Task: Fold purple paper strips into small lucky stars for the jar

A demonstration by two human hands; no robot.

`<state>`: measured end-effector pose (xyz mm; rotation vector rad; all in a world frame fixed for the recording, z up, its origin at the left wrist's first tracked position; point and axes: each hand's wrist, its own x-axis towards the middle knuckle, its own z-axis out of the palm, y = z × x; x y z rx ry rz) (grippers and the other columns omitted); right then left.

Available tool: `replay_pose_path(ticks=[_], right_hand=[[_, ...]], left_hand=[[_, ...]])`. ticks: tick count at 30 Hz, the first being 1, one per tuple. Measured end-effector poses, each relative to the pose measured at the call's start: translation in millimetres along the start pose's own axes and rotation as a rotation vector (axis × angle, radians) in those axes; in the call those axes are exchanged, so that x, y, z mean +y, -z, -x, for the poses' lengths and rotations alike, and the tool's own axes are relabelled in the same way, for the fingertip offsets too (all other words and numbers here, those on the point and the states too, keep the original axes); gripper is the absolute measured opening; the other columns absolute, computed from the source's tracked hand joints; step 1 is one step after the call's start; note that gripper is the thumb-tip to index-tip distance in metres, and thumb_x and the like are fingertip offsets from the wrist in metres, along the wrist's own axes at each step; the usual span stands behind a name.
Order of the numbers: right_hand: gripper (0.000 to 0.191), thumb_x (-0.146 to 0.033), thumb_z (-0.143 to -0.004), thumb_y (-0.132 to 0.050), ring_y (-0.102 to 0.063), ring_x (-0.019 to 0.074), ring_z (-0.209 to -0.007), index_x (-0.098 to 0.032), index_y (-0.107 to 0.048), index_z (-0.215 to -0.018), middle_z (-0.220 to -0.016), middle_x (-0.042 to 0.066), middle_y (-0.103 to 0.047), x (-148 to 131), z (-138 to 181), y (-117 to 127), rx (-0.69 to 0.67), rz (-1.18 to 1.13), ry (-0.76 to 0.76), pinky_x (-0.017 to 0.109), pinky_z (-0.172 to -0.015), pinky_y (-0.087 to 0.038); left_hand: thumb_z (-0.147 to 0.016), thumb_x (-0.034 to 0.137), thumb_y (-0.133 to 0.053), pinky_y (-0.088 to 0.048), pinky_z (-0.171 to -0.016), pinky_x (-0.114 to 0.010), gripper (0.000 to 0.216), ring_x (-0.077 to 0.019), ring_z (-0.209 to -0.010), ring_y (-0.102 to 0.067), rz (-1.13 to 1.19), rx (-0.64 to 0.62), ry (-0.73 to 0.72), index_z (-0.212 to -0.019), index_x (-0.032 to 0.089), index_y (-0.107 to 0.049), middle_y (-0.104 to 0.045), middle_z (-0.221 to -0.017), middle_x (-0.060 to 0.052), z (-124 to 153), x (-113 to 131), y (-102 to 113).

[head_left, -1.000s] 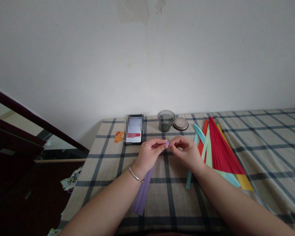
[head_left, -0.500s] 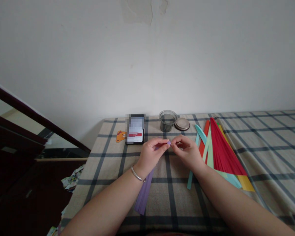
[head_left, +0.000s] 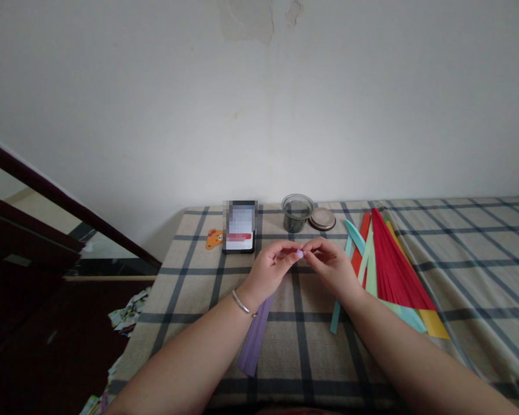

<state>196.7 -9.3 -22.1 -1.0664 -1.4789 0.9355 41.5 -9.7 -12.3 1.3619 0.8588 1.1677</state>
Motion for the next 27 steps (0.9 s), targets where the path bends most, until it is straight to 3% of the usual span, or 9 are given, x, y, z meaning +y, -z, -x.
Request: replay_pose_path(ticks=[13, 27], right_hand=[[0.013, -0.034, -0.078, -0.061, -0.057, 0.0151, -0.069, -0.021, -0.061, -0.075, -0.073, 0.002, -0.060, -7.6, 1.6, 0.3, -0.013, -0.023, 0.010, 0.026, -0.061, -0.047], [0.017, -0.037, -0.077, -0.063, -0.059, 0.0164, -0.068, -0.021, -0.061, -0.074, -0.072, 0.003, -0.061, -5.7, 0.5, 1.3, -0.032, -0.033, -0.010, 0.028, -0.063, -0.050]], left_hand=[[-0.077, 0.031, -0.065, -0.050, -0.080, -0.027, 0.018, -0.0152, -0.084, -0.062, -0.023, 0.069, -0.059, -0.088, 0.017, -0.065, -0.067, -0.089, -0.004, 0.1, 0.0, -1.0], [-0.067, 0.032, -0.074, -0.050, -0.078, -0.029, 0.025, -0.0129, -0.077, -0.062, 0.260, 0.068, 0.154, -0.083, 0.015, -0.066, -0.067, -0.082, -0.003, -3.0, -4.9, -2.7]])
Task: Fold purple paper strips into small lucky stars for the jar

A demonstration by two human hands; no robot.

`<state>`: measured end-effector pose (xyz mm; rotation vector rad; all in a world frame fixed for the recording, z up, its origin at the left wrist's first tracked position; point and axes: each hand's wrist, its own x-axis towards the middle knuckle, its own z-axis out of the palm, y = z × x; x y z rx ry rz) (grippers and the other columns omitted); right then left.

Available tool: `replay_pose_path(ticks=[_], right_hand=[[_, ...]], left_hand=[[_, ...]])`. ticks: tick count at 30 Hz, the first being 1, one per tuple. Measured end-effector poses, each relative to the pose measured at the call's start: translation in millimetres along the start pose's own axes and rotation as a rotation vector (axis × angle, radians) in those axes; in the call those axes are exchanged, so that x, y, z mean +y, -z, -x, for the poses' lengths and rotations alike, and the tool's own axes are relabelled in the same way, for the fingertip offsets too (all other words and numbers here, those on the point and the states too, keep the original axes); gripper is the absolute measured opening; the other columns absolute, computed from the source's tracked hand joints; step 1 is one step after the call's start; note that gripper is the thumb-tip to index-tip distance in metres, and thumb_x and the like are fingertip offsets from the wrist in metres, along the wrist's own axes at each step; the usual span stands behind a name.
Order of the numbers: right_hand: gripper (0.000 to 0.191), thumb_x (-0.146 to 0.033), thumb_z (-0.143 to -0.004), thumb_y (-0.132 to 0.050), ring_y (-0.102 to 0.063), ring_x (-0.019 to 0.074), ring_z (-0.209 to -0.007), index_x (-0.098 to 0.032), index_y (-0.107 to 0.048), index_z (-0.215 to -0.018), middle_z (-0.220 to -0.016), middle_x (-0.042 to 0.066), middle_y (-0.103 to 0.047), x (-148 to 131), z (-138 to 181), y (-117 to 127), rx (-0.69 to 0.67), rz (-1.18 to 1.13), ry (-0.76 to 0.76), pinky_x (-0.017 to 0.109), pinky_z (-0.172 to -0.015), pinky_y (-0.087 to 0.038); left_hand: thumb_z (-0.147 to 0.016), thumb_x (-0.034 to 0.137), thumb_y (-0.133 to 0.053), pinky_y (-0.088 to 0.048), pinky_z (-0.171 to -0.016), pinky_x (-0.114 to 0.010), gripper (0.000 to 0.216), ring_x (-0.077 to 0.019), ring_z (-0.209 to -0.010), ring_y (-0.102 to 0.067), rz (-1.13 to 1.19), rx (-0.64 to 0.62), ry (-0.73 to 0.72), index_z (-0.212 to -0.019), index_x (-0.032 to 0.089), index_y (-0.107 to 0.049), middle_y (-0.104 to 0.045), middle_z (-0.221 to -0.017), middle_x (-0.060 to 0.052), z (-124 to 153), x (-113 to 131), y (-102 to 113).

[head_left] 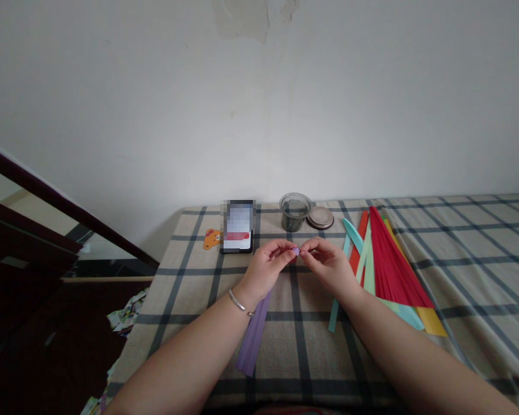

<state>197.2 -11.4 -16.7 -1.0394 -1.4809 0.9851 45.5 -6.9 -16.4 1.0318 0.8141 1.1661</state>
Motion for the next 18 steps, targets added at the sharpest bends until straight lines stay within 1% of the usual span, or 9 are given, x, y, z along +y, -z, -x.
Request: replay_pose_path(ticks=[6, 11, 18], right_hand=[[0.016, -0.036, -0.077, -0.063, -0.059, 0.0159, -0.068, -0.020, -0.061, -0.074, -0.073, 0.003, -0.061, 2.2, -0.7, 0.4, -0.015, -0.021, -0.005, 0.028, -0.061, -0.049], [0.016, -0.035, -0.076, -0.063, -0.059, 0.0158, -0.068, -0.020, -0.061, -0.074, -0.072, 0.002, -0.062, 3.9, -1.2, -0.3, -0.009, -0.006, -0.020, 0.027, -0.060, -0.049], [0.015, -0.034, -0.077, -0.061, -0.055, 0.0138, -0.062, -0.020, -0.057, -0.072, -0.068, 0.001, -0.058, 2.6, -0.4, -2.7, -0.004, -0.034, -0.023, 0.026, -0.058, -0.047]], left_hand=[[-0.067, 0.031, -0.074, -0.050, -0.080, -0.029, 0.023, -0.0127, -0.078, -0.063, -0.006, 0.004, -0.001, -0.084, 0.016, -0.068, -0.069, -0.083, -0.002, -0.5, -3.3, 2.7], [-0.063, 0.035, -0.077, -0.050, -0.081, -0.033, 0.028, -0.0143, -0.077, -0.064, -0.019, 0.040, 0.028, -0.080, 0.014, -0.068, -0.070, -0.082, -0.004, -1.2, -2.4, 2.0], [-0.058, 0.035, -0.080, -0.050, -0.082, -0.035, 0.030, -0.0138, -0.074, -0.065, 0.078, 0.036, 0.094, -0.076, 0.014, -0.069, -0.071, -0.077, -0.002, -0.5, -0.1, -1.3]])
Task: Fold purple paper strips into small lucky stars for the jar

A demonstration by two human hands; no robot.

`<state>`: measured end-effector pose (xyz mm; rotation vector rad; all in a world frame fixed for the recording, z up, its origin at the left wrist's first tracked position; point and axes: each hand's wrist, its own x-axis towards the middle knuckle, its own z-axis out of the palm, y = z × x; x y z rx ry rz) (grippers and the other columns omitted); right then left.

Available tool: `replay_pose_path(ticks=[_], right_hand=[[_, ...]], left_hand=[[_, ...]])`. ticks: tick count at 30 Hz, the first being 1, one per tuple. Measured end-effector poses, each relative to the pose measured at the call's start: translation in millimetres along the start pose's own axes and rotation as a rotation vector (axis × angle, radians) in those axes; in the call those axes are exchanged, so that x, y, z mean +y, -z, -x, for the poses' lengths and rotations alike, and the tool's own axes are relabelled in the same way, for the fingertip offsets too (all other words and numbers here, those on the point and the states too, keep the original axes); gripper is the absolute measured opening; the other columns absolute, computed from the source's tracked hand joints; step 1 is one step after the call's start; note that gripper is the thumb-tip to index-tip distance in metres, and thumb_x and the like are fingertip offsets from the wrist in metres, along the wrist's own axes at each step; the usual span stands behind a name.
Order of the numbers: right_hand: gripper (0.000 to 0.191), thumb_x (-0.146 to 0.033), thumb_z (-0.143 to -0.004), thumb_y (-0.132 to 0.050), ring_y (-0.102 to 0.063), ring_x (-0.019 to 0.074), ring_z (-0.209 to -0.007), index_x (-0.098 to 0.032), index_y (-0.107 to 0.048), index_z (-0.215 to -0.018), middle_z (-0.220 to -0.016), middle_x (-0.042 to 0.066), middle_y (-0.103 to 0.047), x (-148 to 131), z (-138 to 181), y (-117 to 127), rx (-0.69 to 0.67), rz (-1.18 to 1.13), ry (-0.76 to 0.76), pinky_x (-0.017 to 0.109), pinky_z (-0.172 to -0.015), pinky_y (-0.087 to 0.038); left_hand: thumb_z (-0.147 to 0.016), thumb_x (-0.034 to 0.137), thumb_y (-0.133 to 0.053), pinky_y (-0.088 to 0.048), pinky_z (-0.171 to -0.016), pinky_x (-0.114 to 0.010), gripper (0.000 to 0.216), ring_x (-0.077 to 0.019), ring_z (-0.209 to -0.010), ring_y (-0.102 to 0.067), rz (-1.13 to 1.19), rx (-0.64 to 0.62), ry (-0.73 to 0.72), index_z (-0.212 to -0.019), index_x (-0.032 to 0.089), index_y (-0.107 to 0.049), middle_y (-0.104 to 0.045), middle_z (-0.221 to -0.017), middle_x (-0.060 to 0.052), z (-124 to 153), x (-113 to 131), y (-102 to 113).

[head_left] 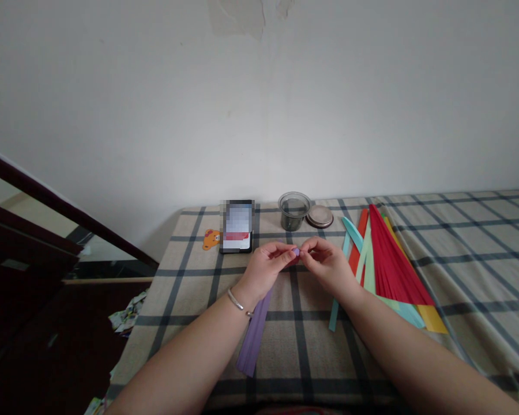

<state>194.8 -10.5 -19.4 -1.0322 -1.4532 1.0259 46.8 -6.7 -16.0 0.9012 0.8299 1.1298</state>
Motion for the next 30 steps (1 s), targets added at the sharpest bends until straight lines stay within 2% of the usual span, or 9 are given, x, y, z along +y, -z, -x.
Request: replay_pose_path(ticks=[9, 18, 23, 30], right_hand=[[0.011, -0.029, -0.077, -0.060, -0.055, 0.0137, -0.063, -0.020, -0.057, -0.071, -0.068, 0.001, -0.058, -4.7, 0.5, -0.2, 0.034, 0.107, 0.058, 0.026, -0.058, -0.046], [0.010, -0.029, -0.081, -0.058, -0.055, 0.0135, -0.067, -0.020, -0.058, -0.076, -0.073, 0.001, -0.057, -1.7, 0.9, 0.9, -0.002, 0.061, 0.063, 0.025, -0.060, -0.045], [0.014, -0.033, -0.082, -0.057, -0.055, 0.0134, -0.065, -0.020, -0.057, -0.077, -0.072, 0.001, -0.057, 0.6, 0.4, 0.7, 0.008, 0.036, 0.060, 0.026, -0.059, -0.046], [0.008, -0.028, -0.084, -0.055, -0.054, 0.0137, -0.067, -0.021, -0.056, -0.079, -0.073, 0.001, -0.054, -3.1, 2.1, 2.7, -0.014, 0.033, 0.102, 0.026, -0.060, -0.045]], left_hand=[[-0.061, 0.029, -0.079, -0.049, -0.082, -0.033, 0.023, -0.0139, -0.076, -0.064, -0.101, 0.010, -0.071, -0.077, 0.015, -0.070, -0.072, -0.081, -0.004, 0.6, 0.0, 1.1], [-0.069, 0.031, -0.073, -0.050, -0.078, -0.027, 0.018, -0.0119, -0.077, -0.063, -0.026, -0.027, -0.101, -0.078, 0.016, -0.069, -0.069, -0.079, -0.001, 1.6, -0.3, 1.8], [-0.070, 0.030, -0.073, -0.049, -0.078, -0.026, 0.024, -0.0118, -0.079, -0.062, -0.057, -0.087, -0.124, -0.090, 0.018, -0.068, -0.069, -0.087, -0.002, 1.4, -0.4, 2.2], [-0.070, 0.031, -0.072, -0.049, -0.079, -0.027, 0.020, -0.0134, -0.079, -0.062, -0.116, -0.095, -0.153, -0.084, 0.017, -0.068, -0.068, -0.082, -0.002, 2.5, 1.8, 0.7]])
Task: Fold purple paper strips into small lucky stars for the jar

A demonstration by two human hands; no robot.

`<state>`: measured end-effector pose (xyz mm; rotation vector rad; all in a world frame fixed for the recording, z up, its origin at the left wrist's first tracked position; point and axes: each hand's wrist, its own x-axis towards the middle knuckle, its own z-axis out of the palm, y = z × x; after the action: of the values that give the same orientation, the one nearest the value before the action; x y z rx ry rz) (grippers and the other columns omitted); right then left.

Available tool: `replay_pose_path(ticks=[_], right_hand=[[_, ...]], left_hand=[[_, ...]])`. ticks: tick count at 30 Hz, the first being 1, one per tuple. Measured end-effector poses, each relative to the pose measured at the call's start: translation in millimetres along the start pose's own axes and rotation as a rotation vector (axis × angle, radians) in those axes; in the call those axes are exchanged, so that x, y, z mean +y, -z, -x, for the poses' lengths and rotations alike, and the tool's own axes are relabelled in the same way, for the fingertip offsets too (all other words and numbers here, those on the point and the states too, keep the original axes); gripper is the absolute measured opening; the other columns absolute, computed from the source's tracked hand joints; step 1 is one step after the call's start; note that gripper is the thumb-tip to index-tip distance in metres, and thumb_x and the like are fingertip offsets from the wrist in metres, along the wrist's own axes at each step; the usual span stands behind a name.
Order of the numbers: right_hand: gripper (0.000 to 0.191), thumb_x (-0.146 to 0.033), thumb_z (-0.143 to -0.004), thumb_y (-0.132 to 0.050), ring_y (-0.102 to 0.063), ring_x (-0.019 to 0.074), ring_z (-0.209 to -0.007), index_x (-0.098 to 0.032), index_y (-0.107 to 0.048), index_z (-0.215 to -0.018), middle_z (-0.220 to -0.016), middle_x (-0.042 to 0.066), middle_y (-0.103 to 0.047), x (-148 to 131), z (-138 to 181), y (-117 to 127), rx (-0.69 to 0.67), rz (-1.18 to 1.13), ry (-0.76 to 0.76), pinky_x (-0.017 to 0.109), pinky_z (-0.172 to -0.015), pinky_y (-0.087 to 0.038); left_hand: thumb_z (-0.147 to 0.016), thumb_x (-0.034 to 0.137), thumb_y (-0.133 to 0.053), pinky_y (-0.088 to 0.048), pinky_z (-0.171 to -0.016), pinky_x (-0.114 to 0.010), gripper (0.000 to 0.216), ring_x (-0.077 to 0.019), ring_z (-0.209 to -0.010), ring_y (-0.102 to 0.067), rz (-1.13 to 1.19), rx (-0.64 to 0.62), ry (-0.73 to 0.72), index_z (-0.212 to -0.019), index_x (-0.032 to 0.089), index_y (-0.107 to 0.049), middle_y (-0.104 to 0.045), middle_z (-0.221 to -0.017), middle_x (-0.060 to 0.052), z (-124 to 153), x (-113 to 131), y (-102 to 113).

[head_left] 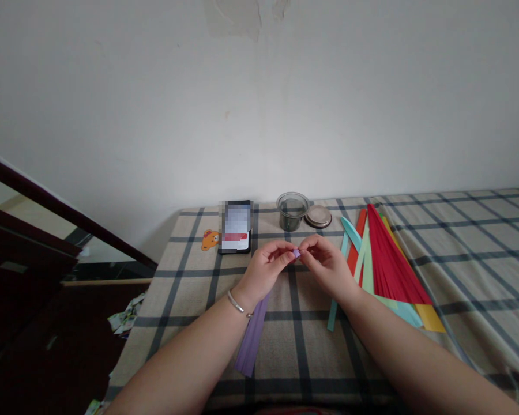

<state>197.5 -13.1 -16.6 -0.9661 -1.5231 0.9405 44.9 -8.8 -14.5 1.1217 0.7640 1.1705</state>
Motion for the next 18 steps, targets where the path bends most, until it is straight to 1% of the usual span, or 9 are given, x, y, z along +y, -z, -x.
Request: replay_pose_path(ticks=[3, 7, 10, 15, 18], right_hand=[[0.005, -0.024, -0.084, -0.052, -0.054, 0.0141, -0.070, -0.022, -0.056, -0.081, -0.076, 0.001, -0.053, -2.7, 1.1, 2.1, 0.001, 0.042, 0.068, 0.027, -0.061, -0.045], [0.003, -0.019, -0.082, -0.054, -0.054, 0.0145, -0.073, -0.022, -0.055, -0.082, -0.080, 0.002, -0.053, -5.1, 1.6, 2.9, 0.003, 0.094, 0.123, 0.027, -0.064, -0.047], [0.003, -0.018, -0.081, -0.055, -0.054, 0.0139, -0.071, -0.022, -0.056, -0.080, -0.079, 0.001, -0.054, -5.2, 1.2, 2.0, -0.001, 0.112, 0.115, 0.027, -0.063, -0.047], [0.002, -0.020, -0.080, -0.056, -0.056, 0.0135, -0.068, -0.021, -0.056, -0.078, -0.074, 0.000, -0.055, -3.8, 0.1, 0.5, -0.023, 0.069, 0.042, 0.026, -0.062, -0.047], [0.003, -0.021, -0.080, -0.057, -0.056, 0.0135, -0.068, -0.020, -0.056, -0.077, -0.074, 0.001, -0.056, -3.4, -0.3, 0.3, -0.020, 0.063, 0.030, 0.026, -0.062, -0.047]], left_hand=[[-0.070, 0.032, -0.072, -0.049, -0.078, -0.028, 0.021, -0.0142, -0.078, -0.062, -0.040, 0.001, -0.001, -0.083, 0.016, -0.068, -0.068, -0.081, -0.003, -0.2, 1.1, 0.1], [-0.071, 0.031, -0.071, -0.048, -0.078, -0.027, 0.019, -0.0136, -0.078, -0.061, -0.059, 0.016, -0.017, -0.084, 0.017, -0.068, -0.068, -0.081, -0.002, -1.0, 0.5, 0.9], [-0.071, 0.031, -0.071, -0.048, -0.079, -0.028, 0.019, -0.0136, -0.078, -0.061, -0.049, 0.015, -0.015, -0.083, 0.017, -0.067, -0.067, -0.081, -0.001, -1.1, 0.3, 0.8], [-0.071, 0.030, -0.071, -0.048, -0.078, -0.027, 0.018, -0.0132, -0.079, -0.060, -0.011, 0.009, -0.003, -0.083, 0.017, -0.066, -0.066, -0.082, -0.001, -0.4, 0.4, 0.9], [-0.072, 0.030, -0.070, -0.048, -0.078, -0.026, 0.018, -0.0126, -0.079, -0.060, 0.010, 0.004, 0.007, -0.084, 0.017, -0.066, -0.066, -0.082, -0.001, -0.6, -0.8, 1.7]])
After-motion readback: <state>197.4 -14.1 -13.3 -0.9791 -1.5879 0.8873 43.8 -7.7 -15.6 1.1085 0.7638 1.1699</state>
